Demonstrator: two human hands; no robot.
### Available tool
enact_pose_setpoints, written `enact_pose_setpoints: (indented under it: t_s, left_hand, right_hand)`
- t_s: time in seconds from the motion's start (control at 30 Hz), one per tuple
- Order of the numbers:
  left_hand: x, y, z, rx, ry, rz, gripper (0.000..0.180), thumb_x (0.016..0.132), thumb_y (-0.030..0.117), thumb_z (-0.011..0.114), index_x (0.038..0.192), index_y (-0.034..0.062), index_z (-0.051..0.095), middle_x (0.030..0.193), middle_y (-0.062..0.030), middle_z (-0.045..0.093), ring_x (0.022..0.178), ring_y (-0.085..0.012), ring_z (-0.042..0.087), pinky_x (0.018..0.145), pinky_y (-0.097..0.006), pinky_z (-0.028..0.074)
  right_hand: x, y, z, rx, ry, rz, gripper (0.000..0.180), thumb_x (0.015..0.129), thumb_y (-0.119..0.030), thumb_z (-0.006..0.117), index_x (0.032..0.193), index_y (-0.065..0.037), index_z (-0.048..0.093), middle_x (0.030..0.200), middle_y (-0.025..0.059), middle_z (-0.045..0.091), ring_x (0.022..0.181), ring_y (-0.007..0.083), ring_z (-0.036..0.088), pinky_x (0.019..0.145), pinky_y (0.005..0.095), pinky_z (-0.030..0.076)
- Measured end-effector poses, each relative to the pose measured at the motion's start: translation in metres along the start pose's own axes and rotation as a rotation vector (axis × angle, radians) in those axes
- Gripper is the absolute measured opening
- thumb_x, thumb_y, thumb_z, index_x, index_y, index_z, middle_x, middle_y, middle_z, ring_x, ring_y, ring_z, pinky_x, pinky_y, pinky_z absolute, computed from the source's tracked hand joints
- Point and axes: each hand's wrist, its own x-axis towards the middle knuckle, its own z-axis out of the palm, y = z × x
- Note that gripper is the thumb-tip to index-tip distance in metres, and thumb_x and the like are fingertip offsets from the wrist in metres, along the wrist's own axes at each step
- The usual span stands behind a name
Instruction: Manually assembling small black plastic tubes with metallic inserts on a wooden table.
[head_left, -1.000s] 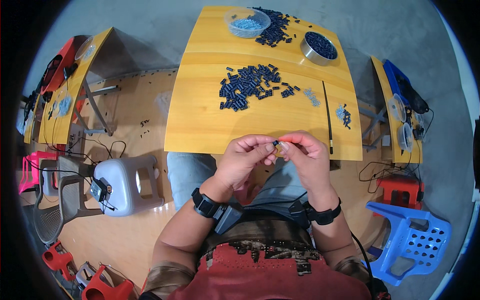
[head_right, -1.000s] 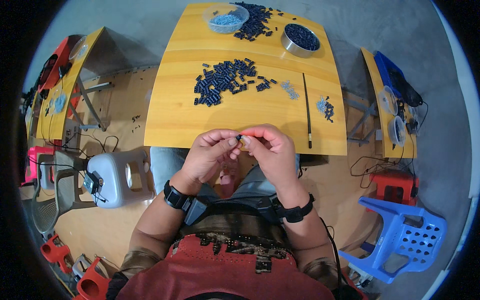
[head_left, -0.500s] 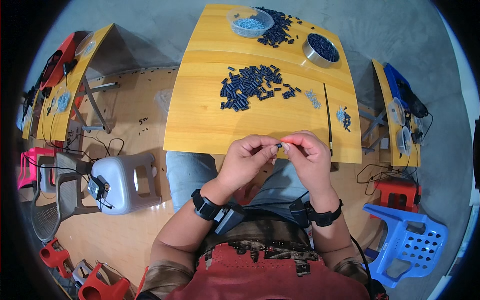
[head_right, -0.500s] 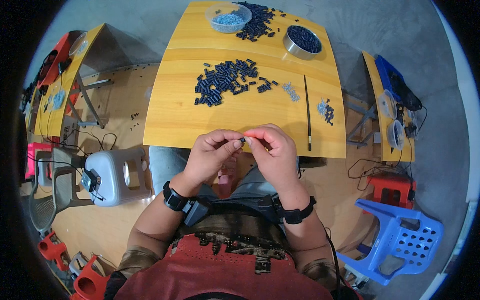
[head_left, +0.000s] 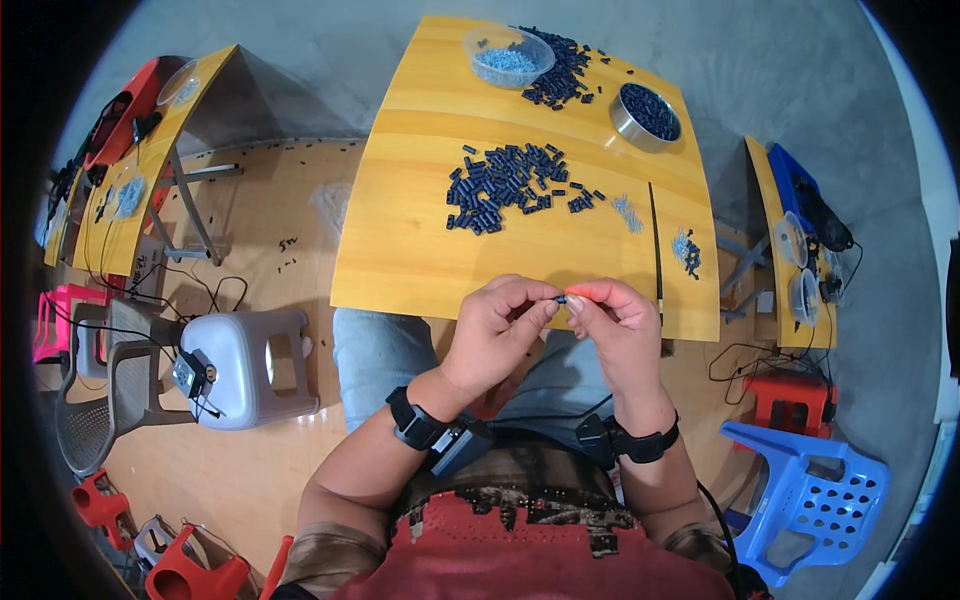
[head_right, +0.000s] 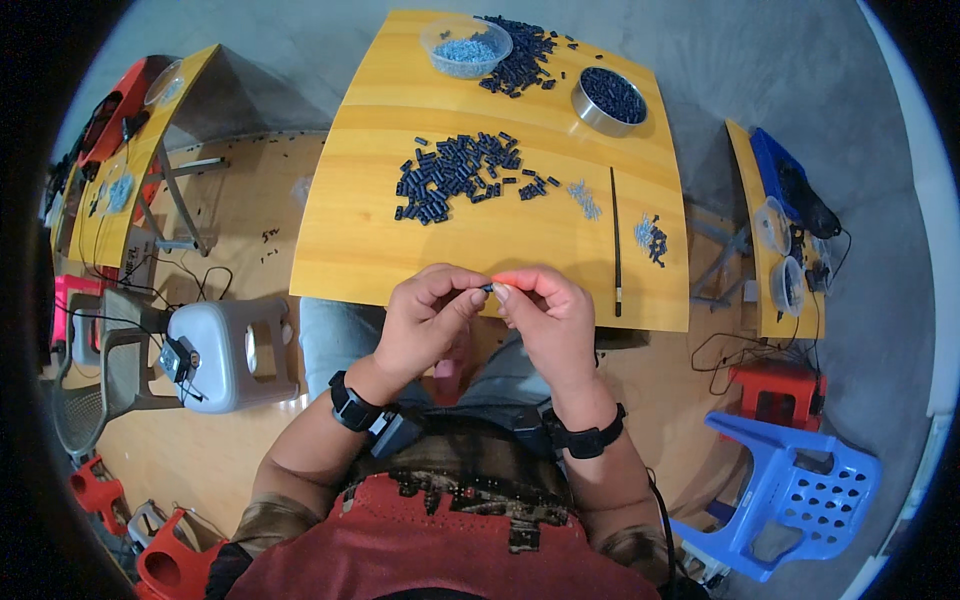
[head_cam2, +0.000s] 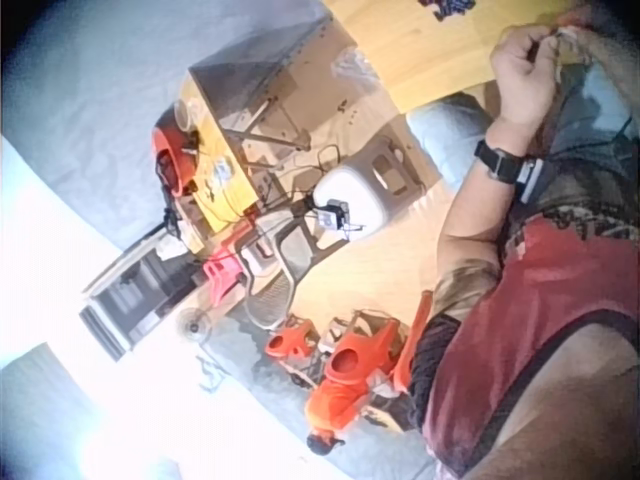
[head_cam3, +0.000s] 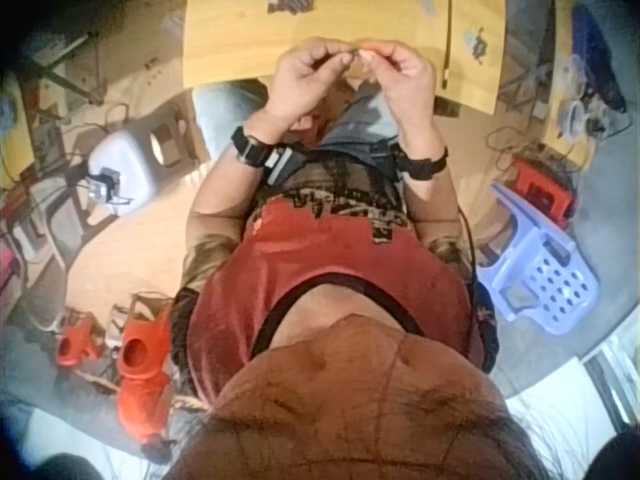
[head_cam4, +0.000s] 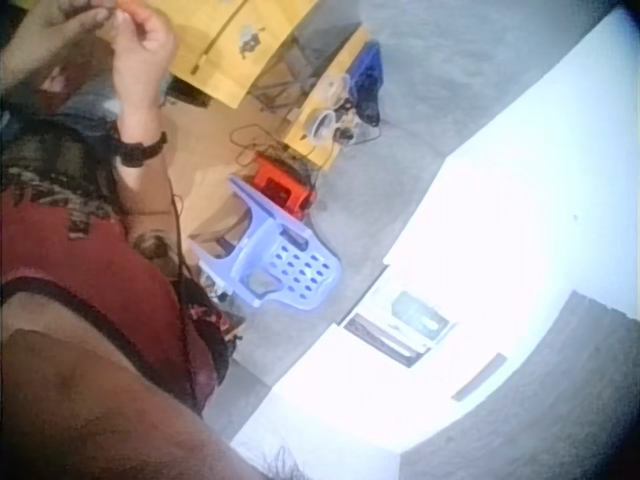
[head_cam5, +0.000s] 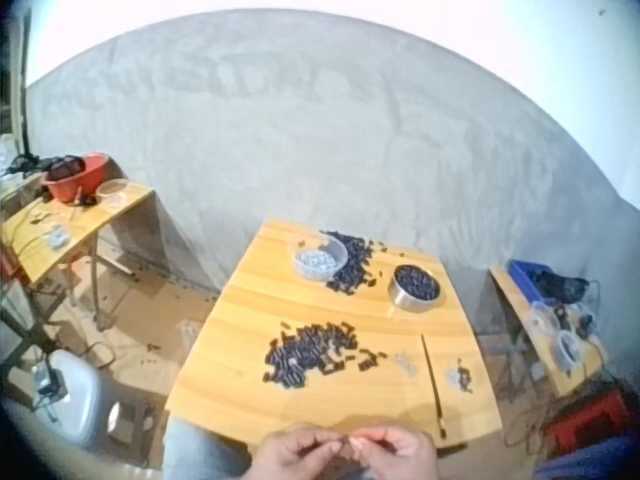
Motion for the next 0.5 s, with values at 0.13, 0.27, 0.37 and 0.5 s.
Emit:
enact_pose_setpoints:
  t_s: [0.13,0.27,0.37,0.5]
  left_hand:
    - [-0.0004,0.0021,-0.0002,0.086,0.028,0.049,0.014,0.085,0.008,0.063,0.095,-0.0017,0.064,0.084,-0.0076,0.06,0.074,-0.0144,0.057,0.066,-0.025,0.046]
    - [0.0004,-0.0022,-0.002,0.201,0.057,0.172,0.014,0.083,0.008,0.064,0.094,-0.0014,0.064,0.083,-0.0097,0.062,0.074,-0.017,0.059,0.066,-0.027,0.046]
    - [0.0003,-0.0012,-0.0022,0.235,0.074,0.201,0.014,0.082,0.008,0.064,0.093,-0.0012,0.065,0.083,-0.0111,0.063,0.075,-0.0194,0.06,0.067,-0.028,0.047]
    - [0.0,-0.0016,-0.0016,0.094,0.066,0.034,0.015,0.085,0.009,0.063,0.096,-0.0014,0.064,0.084,-0.0071,0.063,0.075,-0.0146,0.06,0.067,-0.025,0.047]
  right_hand:
    - [0.0004,-0.0009,0.0018,0.022,0.01,0.021,0.009,0.084,-0.005,0.063,0.091,0.0,0.065,0.072,0.0002,0.061,0.062,0.0041,0.054,0.055,0.0179,0.044]
    - [0.0011,-0.0033,0.0043,-0.096,0.024,0.011,0.009,0.084,-0.006,0.063,0.09,0.0,0.065,0.071,0.0005,0.062,0.061,0.0041,0.054,0.054,0.0178,0.044]
    - [0.0025,-0.0036,0.0039,-0.1,0.01,0.039,0.01,0.084,-0.005,0.064,0.091,0.0,0.065,0.073,0.001,0.062,0.062,0.0051,0.055,0.056,0.0183,0.044]
    - [0.0015,-0.0009,0.0057,-0.091,0.003,-0.01,0.012,0.084,-0.004,0.062,0.095,0.001,0.065,0.075,0.0016,0.062,0.065,0.0063,0.056,0.059,0.0188,0.045]
